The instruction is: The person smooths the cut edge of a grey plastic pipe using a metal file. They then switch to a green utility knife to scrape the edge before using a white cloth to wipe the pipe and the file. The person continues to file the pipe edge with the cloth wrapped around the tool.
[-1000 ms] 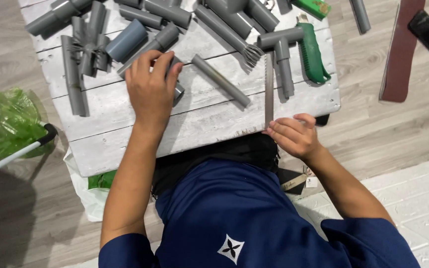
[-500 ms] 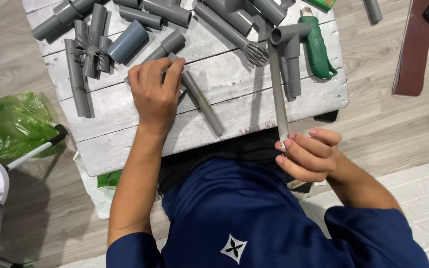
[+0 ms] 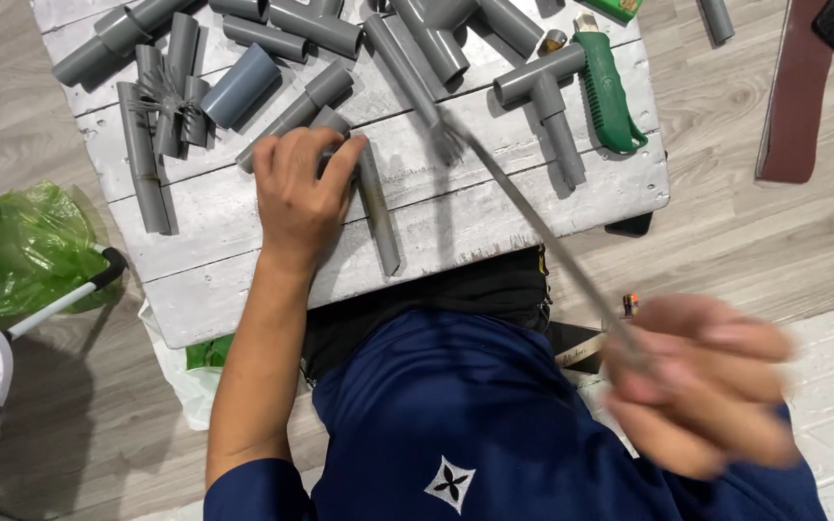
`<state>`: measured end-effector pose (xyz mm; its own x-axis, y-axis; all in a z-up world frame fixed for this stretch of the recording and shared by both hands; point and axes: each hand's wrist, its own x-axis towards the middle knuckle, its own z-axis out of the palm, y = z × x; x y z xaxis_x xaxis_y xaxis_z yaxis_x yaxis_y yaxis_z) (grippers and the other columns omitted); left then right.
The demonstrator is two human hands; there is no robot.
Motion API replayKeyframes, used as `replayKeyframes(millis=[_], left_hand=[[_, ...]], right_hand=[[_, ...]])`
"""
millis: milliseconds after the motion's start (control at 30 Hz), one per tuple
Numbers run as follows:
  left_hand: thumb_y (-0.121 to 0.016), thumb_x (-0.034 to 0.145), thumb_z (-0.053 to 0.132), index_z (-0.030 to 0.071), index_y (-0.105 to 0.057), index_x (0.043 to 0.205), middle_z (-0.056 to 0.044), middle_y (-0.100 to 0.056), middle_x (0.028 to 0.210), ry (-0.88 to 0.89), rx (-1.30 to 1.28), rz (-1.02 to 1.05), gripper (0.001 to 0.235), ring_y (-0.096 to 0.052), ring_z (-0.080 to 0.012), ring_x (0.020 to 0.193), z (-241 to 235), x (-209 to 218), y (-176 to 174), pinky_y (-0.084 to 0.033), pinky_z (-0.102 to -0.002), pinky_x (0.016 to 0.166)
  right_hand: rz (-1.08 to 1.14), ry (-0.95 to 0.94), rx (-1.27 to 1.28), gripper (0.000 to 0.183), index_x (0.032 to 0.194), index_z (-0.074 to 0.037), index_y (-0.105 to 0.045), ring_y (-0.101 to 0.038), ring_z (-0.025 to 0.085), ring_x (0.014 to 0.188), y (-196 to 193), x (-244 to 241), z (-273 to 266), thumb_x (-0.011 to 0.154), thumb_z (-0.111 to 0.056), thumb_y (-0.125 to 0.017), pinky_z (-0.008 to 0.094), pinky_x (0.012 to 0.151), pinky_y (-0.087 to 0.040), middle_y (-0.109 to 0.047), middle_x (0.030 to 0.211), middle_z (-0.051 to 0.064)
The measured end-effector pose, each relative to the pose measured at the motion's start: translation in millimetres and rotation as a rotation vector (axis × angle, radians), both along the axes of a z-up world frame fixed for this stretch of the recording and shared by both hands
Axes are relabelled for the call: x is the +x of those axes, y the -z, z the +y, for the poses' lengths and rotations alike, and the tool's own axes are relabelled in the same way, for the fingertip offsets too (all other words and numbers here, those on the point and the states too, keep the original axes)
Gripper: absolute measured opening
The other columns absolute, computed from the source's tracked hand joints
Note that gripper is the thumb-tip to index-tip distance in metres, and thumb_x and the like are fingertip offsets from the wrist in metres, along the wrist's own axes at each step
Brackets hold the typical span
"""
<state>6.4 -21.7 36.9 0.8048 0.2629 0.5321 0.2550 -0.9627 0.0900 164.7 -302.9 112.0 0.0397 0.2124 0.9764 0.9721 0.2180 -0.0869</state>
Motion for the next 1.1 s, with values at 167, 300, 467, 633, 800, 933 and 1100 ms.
replayKeyframes(millis=[167, 300, 467, 633, 800, 933, 1100], left_hand=[[-0.083, 0.095, 0.005, 0.014, -0.081, 0.109, -0.004, -0.064, 0.118, 0.009, -0.004, 0.050, 0.017, -0.059, -0.0203, 0.102, -5, -5, -7, -0.039, -0.038, 0.095], [-0.083, 0.097, 0.027, 0.029, -0.083, 0.118, -0.004, -0.052, 0.140, 0.063, -0.038, 0.242, 0.021, -0.044, -0.0227, 0.123, -10, -23, 8, -0.031, -0.042, 0.102], [-0.074, 0.095, 0.026, 0.028, -0.080, 0.112, -0.007, -0.047, 0.152, 0.110, -0.173, 0.364, 0.018, -0.037, -0.0267, 0.131, -18, -34, 7, -0.023, -0.047, 0.106], [-0.076, 0.092, 0.028, 0.024, -0.074, 0.107, -0.004, -0.052, 0.151, 0.148, -0.142, 0.270, 0.016, -0.043, -0.0219, 0.136, -11, -29, -6, -0.027, -0.044, 0.107], [-0.075, 0.097, 0.014, 0.015, -0.070, 0.124, 0.000, -0.073, 0.134, 0.289, -0.599, -0.004, 0.027, -0.053, -0.0264, 0.143, -10, -20, 12, -0.032, -0.049, 0.126], [-0.060, 0.107, 0.021, 0.006, -0.060, 0.131, -0.015, -0.067, 0.133, 0.505, -0.975, -0.158, 0.028, -0.066, -0.0326, 0.129, -19, -15, -4, -0.055, -0.046, 0.119], [-0.046, 0.115, 0.036, 0.008, -0.058, 0.137, -0.011, -0.065, 0.125, 0.535, -1.182, -0.130, 0.038, -0.067, -0.0272, 0.117, -21, -21, -11, -0.055, -0.043, 0.107]], right_hand=[[0.098, 0.201, 0.112, 0.012, 0.119, -0.002, -0.046, -0.052, 0.035, 0.089, 40, 58, -63, 0.111, 0.007, -0.044, 0.045, 0.079, -0.050, -0.050, 0.107, 0.024], [0.278, 0.375, -0.044, 0.040, 0.125, 0.014, -0.051, -0.068, 0.047, 0.107, 61, 81, -64, 0.120, -0.024, -0.039, 0.055, 0.097, -0.061, -0.064, 0.117, 0.039], [0.174, 0.555, -0.060, 0.025, 0.127, -0.007, -0.044, -0.061, 0.022, 0.096, 96, 89, -55, 0.109, 0.005, -0.056, 0.037, 0.086, -0.062, -0.051, 0.113, 0.011], [0.323, 0.181, -0.265, 0.030, 0.121, -0.003, -0.052, -0.049, 0.031, 0.092, 81, 73, -57, 0.106, 0.022, -0.058, 0.047, 0.087, -0.052, -0.041, 0.108, 0.014], [0.570, 0.321, -1.019, 0.053, 0.146, 0.021, -0.067, -0.062, 0.030, 0.087, 41, 54, -69, 0.098, 0.023, -0.088, 0.039, 0.080, -0.050, -0.068, 0.102, 0.024], [0.638, 0.213, -1.178, 0.051, 0.140, 0.018, -0.063, -0.062, 0.025, 0.074, 43, 53, -59, 0.093, 0.014, -0.083, 0.032, 0.060, -0.050, -0.069, 0.091, 0.020], [0.774, 0.125, -1.462, 0.026, 0.116, 0.000, -0.074, -0.057, 0.017, 0.066, 43, 43, -45, 0.090, -0.001, -0.075, 0.031, 0.060, -0.049, -0.063, 0.078, 0.005]])
